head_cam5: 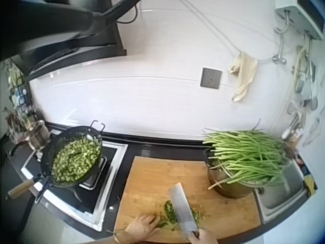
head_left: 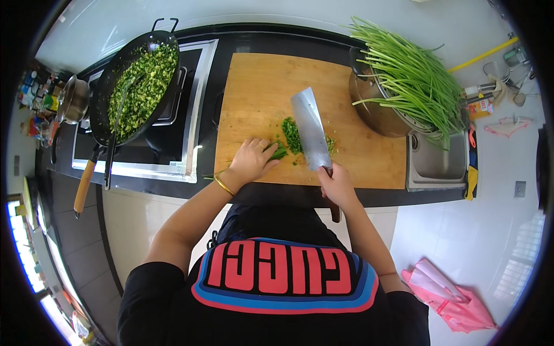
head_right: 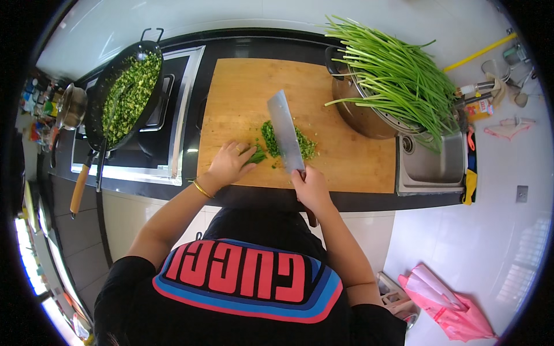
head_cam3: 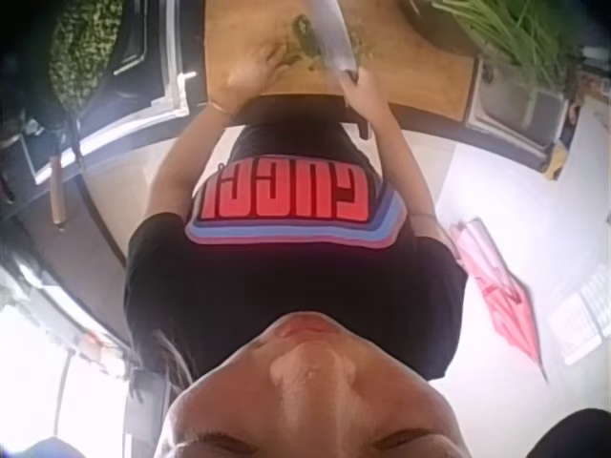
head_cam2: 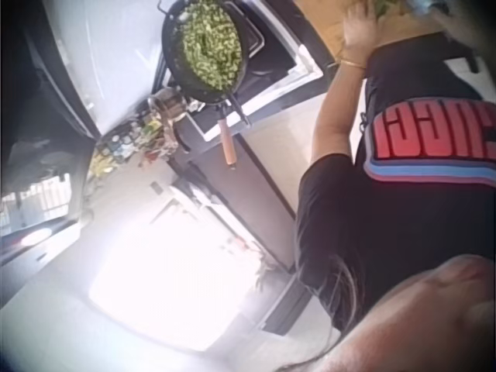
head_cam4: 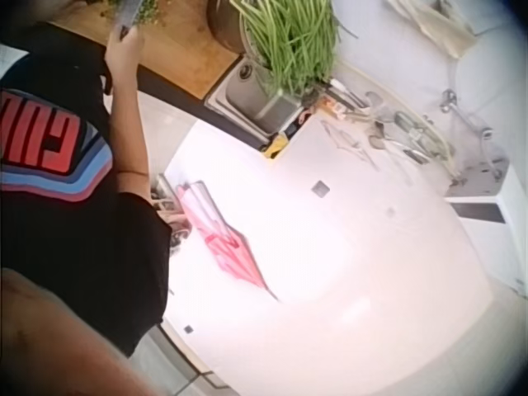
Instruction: The person chops green onions on a wooden cutting board using a cleaver. They then scrape the chopped onions into a wok containing other chopped vegetables and stir the mixture with a spatula.
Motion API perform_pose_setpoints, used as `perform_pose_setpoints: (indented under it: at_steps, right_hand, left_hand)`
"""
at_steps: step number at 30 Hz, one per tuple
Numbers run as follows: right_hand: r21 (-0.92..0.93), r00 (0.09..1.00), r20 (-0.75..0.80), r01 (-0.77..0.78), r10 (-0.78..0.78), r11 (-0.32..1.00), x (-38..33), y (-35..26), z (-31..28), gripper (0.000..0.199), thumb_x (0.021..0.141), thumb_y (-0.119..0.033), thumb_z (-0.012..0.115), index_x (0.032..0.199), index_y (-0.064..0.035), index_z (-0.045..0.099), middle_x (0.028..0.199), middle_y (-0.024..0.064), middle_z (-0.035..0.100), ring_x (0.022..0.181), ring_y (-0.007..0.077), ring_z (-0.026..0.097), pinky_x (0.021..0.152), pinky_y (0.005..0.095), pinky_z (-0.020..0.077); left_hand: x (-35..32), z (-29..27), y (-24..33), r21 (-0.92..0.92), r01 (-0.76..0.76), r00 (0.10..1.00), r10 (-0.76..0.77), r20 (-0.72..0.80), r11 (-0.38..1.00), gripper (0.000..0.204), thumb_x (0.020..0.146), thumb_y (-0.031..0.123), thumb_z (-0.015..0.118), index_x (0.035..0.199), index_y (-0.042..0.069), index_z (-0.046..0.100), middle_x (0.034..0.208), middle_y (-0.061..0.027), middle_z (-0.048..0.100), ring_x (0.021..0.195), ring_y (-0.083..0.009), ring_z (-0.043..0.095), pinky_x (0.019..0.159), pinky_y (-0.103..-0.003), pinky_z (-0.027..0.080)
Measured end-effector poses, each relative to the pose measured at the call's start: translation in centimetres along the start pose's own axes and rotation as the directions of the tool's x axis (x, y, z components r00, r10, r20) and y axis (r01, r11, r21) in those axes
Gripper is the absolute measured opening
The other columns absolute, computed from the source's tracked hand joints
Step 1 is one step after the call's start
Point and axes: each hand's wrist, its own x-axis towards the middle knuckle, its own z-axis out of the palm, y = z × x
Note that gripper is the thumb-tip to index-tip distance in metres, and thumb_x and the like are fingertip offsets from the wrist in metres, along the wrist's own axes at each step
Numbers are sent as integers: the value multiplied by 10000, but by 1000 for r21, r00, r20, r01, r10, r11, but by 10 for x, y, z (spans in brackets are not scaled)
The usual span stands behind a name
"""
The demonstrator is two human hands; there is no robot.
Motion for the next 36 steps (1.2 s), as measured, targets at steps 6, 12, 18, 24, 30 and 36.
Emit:
perform_pose_setpoints:
  at_steps: [6, 12, 18, 24, 30, 36]
  right_hand:
    - [-278, 979, -39, 180, -198, 944, -2, 12, 3, 228, 827, -167, 542, 781, 56, 533, 621, 195, 568, 582, 338, 578, 553, 394, 447]
    - [-413, 975, 70, 220, -210, 884, -21, -9, 5, 213, 831, -159, 515, 751, 38, 527, 653, 224, 570, 635, 385, 571, 582, 426, 444]
    - [-483, 968, 121, 252, -221, 839, -24, -12, 11, 196, 832, -145, 509, 749, 32, 518, 659, 234, 570, 630, 403, 566, 588, 449, 446]
    - [-564, 975, 117, 221, -188, 795, -21, -13, 23, 180, 831, -126, 497, 760, 38, 519, 656, 259, 562, 638, 416, 565, 607, 470, 451]
    - [-616, 976, 147, 218, -162, 757, -15, -14, 29, 176, 834, -122, 484, 778, 41, 521, 645, 258, 566, 632, 422, 568, 610, 479, 458]
    - [-623, 984, 86, 175, -156, 763, 17, -20, 58, 193, 846, -142, 476, 800, 38, 528, 670, 252, 574, 655, 409, 576, 603, 471, 455]
  left_hand:
    - [-9, 28, 21, 26, 90, 962, -80, -262, 996, 416, 765, 128, 587, 1156, 7, 519, 1075, -138, 496, 955, -291, 514, 785, -376, 467]
    - [-14, 40, 20, 63, 73, 948, -50, -313, 995, 378, 735, 49, 511, 1104, -24, 556, 1039, -123, 531, 939, -260, 532, 799, -353, 461]
    - [-11, 42, 19, -55, 74, 879, -91, -467, 996, 226, 742, 35, 545, 953, -15, 611, 973, -115, 587, 847, -260, 577, 744, -347, 481]
    - [-10, 40, 21, -87, 30, 852, -71, -520, 996, 173, 756, 31, 580, 916, -31, 602, 964, -126, 579, 857, -269, 578, 743, -354, 483]
    - [-13, 40, 15, -26, -40, 874, 22, -486, 999, 215, 738, 38, 565, 929, -57, 591, 970, -148, 576, 906, -282, 565, 771, -370, 479]
    - [-13, 42, 17, -51, -29, 877, 1, -480, 998, 242, 721, 43, 562, 939, -60, 594, 979, -148, 578, 908, -277, 565, 785, -361, 479]
